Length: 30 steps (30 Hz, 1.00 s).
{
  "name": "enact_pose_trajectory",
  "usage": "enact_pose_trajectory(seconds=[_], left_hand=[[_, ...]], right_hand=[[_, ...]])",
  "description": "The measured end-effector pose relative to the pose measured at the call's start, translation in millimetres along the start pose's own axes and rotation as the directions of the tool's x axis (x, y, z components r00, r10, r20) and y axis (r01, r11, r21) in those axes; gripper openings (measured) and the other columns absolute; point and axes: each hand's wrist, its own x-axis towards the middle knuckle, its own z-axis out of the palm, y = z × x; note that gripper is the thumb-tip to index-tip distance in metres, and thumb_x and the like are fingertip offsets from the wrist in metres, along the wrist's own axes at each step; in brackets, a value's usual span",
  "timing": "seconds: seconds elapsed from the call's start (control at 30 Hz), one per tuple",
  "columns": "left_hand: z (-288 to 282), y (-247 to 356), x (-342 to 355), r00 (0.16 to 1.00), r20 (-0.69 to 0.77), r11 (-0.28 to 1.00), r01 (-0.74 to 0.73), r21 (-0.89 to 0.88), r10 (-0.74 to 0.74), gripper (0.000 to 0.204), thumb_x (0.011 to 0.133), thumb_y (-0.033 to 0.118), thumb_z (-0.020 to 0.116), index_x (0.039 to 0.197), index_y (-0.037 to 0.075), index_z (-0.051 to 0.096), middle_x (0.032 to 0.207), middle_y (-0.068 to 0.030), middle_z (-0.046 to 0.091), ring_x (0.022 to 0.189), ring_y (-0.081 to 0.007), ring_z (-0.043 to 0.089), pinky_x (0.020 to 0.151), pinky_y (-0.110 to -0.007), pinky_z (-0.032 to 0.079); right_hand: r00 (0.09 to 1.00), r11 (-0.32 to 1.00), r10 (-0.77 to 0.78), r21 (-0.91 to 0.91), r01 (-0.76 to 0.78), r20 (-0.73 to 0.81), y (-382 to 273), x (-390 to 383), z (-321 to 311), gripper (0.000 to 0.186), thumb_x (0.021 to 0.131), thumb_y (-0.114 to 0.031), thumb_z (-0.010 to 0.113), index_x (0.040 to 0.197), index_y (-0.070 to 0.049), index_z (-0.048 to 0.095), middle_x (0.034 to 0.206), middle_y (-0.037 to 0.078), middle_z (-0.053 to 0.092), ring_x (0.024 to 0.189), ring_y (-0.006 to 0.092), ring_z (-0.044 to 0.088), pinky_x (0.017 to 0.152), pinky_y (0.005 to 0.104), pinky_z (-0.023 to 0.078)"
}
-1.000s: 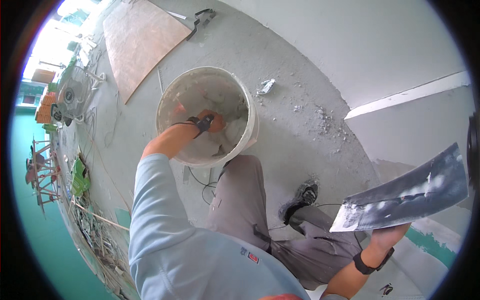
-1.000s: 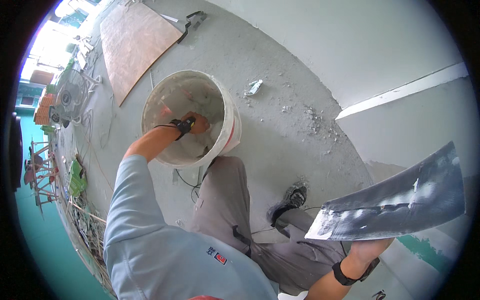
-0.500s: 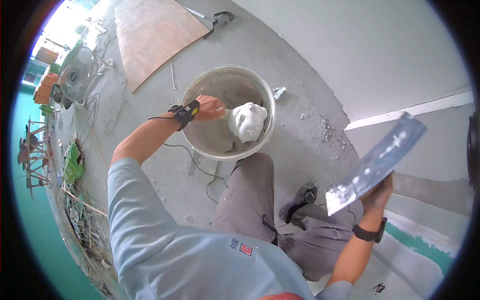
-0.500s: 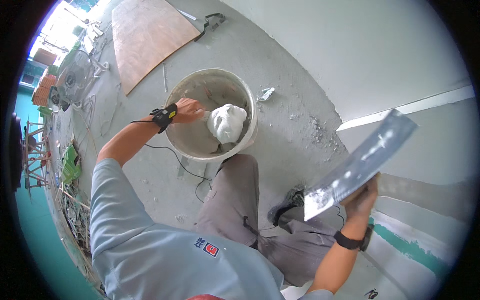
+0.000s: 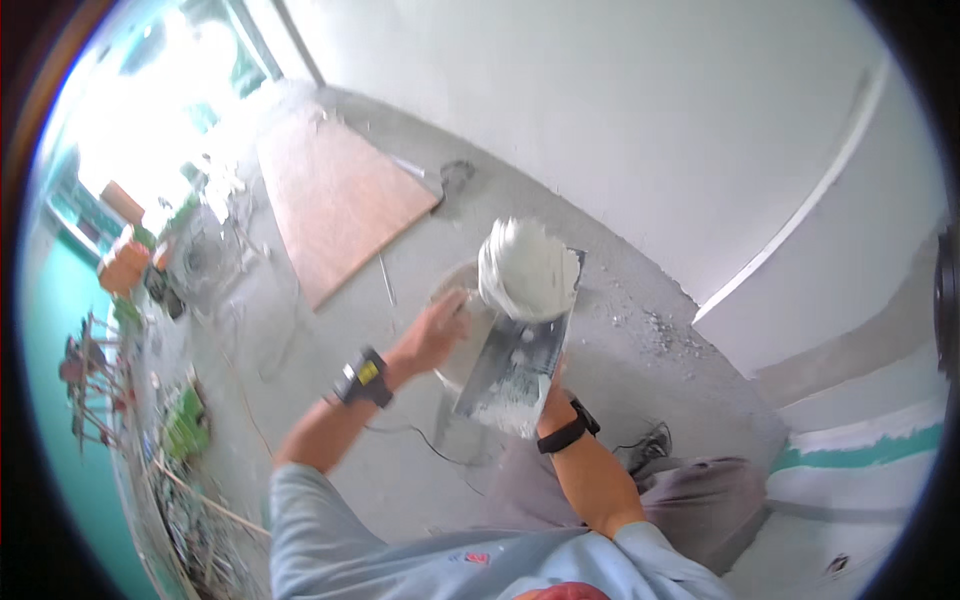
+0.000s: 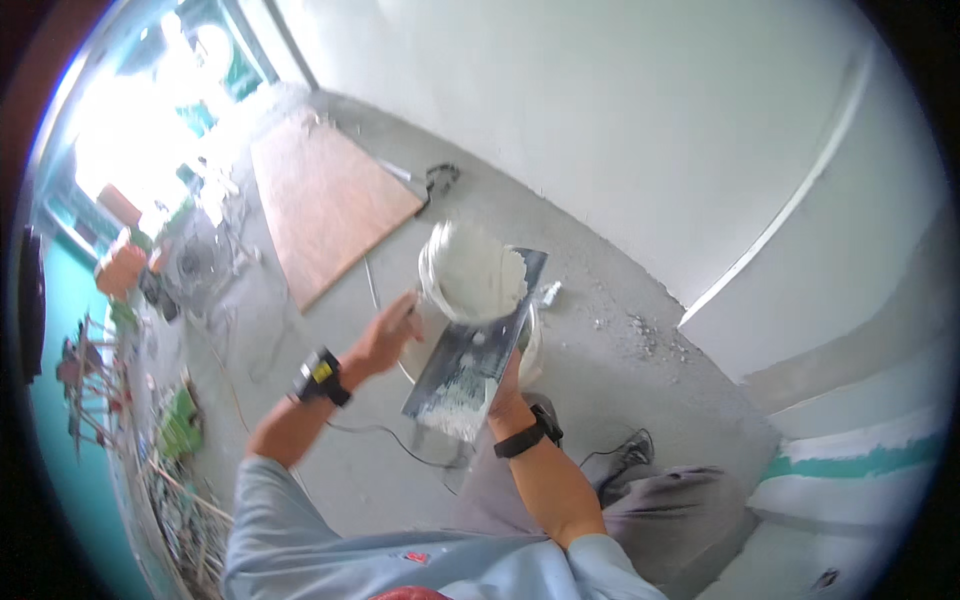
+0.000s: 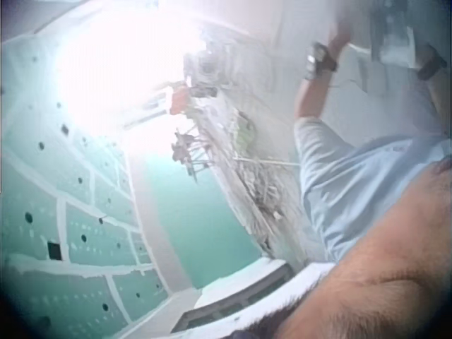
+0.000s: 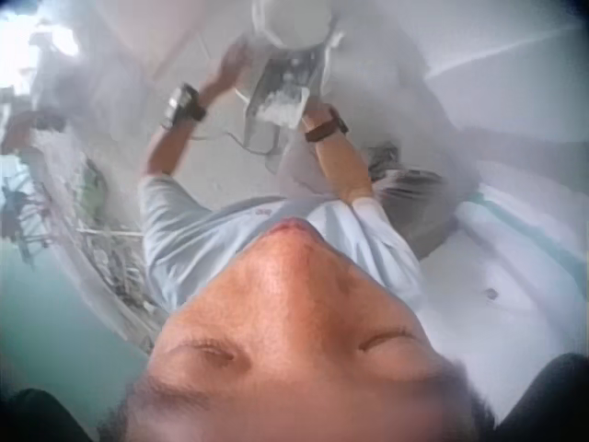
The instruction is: Applying and smoothing plaster onto a wall surface using a trowel and putty knife.
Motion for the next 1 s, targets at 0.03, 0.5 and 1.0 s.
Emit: enact_pose_trajectory(seconds=[0.03, 0.5, 1.0], left_hand=[[2.2, 6.0, -2.4, 0.999, 0.015, 0.999, -0.03, 0.03, 0.03, 0.042, 0.087, 0.012, 0.045, 0.125, -0.001, 0.034, 0.106, -0.0144, 0.05, 0.095, -0.0214, 0.049, 0.075, -0.032, 0.042], [32.1, 61.1, 18.7, 0.635, -0.039, 0.588, -0.688, 0.426, 0.772, 0.053, 0.072, -0.004, 0.057, 0.122, 0.007, 0.042, 0.105, -0.0169, 0.052, 0.092, -0.0352, 0.053, 0.073, -0.038, 0.045], [25.3, 78.1, 36.6, 0.991, 0.132, 0.82, 0.089, -0.565, -0.016, 0.036, 0.09, 0.043, 0.037, 0.084, 0.009, 0.046, 0.067, -0.0023, 0.051, 0.048, -0.0065, 0.045, 0.04, -0.02, 0.032]], right_hand=[[0.998, 0.999, 0.022, 0.024, -0.024, 0.056, 4.9, 6.2, 11.2, 0.04, 0.085, -0.03, 0.045, 0.115, -0.004, 0.045, 0.111, 0.012, 0.052, 0.101, 0.0248, 0.052, 0.088, 0.0404, 0.043], [0.952, 0.984, -0.128, -0.085, 0.158, 0.279, -56.0, -25.2, 110.3, 0.042, 0.083, -0.029, 0.048, 0.117, -0.004, 0.043, 0.115, 0.013, 0.049, 0.106, 0.0253, 0.049, 0.091, 0.0412, 0.041], [0.974, 0.994, -0.004, -0.103, 0.029, 0.228, -54.1, -57.0, 89.0, 0.043, 0.083, -0.028, 0.049, 0.118, -0.004, 0.043, 0.116, 0.013, 0.049, 0.107, 0.0254, 0.047, 0.092, 0.0416, 0.04]])
